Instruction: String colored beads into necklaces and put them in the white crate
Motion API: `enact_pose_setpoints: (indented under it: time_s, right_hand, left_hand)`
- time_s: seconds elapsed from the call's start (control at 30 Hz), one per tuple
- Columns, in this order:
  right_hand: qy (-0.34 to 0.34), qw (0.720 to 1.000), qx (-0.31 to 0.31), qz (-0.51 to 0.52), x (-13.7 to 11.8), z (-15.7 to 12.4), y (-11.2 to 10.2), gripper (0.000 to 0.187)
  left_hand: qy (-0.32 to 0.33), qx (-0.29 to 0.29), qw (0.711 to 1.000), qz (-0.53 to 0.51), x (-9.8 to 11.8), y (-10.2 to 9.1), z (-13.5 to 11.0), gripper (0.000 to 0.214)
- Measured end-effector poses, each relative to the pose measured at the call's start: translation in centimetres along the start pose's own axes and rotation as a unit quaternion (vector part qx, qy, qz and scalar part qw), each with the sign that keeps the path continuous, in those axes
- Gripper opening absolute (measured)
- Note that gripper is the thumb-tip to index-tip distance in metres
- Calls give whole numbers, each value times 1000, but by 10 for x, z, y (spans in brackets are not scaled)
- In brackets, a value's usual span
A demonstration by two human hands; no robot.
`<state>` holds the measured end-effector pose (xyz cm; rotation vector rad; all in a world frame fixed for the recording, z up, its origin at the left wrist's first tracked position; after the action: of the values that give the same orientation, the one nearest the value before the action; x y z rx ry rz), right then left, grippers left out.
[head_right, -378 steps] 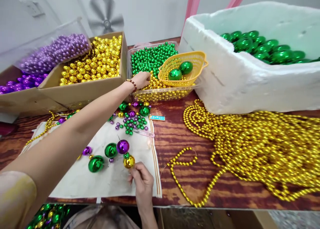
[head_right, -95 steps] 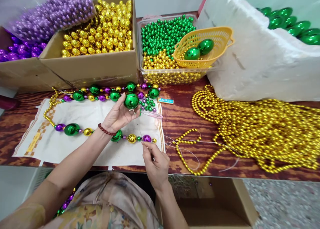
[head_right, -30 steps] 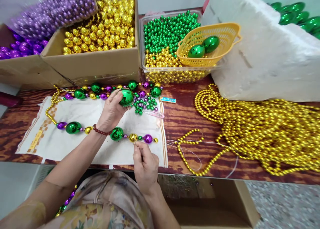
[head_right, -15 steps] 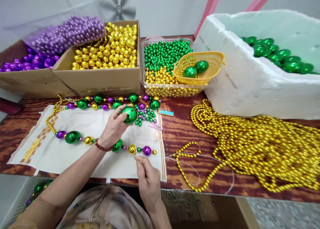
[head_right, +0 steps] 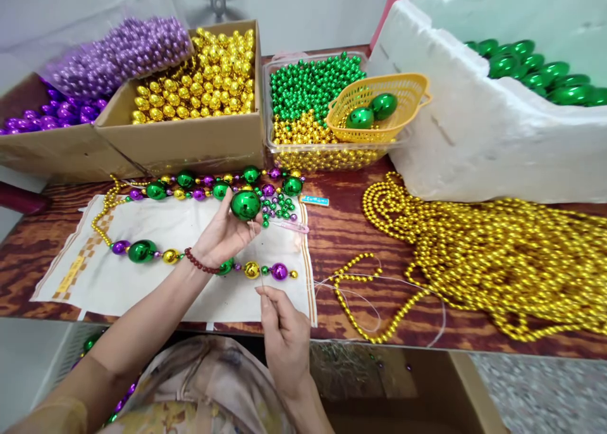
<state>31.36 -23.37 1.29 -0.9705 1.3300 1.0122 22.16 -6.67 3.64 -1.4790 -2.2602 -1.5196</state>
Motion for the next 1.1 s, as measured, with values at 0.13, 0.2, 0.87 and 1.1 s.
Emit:
enact_pose_setpoints:
  time_s: [0.13, 0.2, 0.87, 1.1]
  right_hand:
    - [-32, 999, -10, -13, -10, 6, 2, 24]
    - [-48, 999, -16, -19, -15, 11, 4, 22]
    - [-78, 993, -16, -89, -26, 15, -1, 23]
    - [-66, 994, -13, -82, -19, 13, -1, 24]
  left_hand:
    - [0, 9, 1000, 9, -3, 1, 0, 35]
    - [6, 6, 1000, 20, -3, 2, -1, 34]
    - [188, 19, 973, 134, 18, -6, -2, 30]
    - [182, 14, 975, 124, 14, -6, -1, 34]
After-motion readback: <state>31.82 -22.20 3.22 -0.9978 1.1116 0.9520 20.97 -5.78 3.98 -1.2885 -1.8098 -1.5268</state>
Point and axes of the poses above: each hand's wrist, its own z-axis towards the middle knuckle, its own y-axis out of the palm, x = y × z, the point moved 6 cm from there along z, towards the middle knuckle, and after that the axes turned 10 degrees about z, right-handed, at the moved point
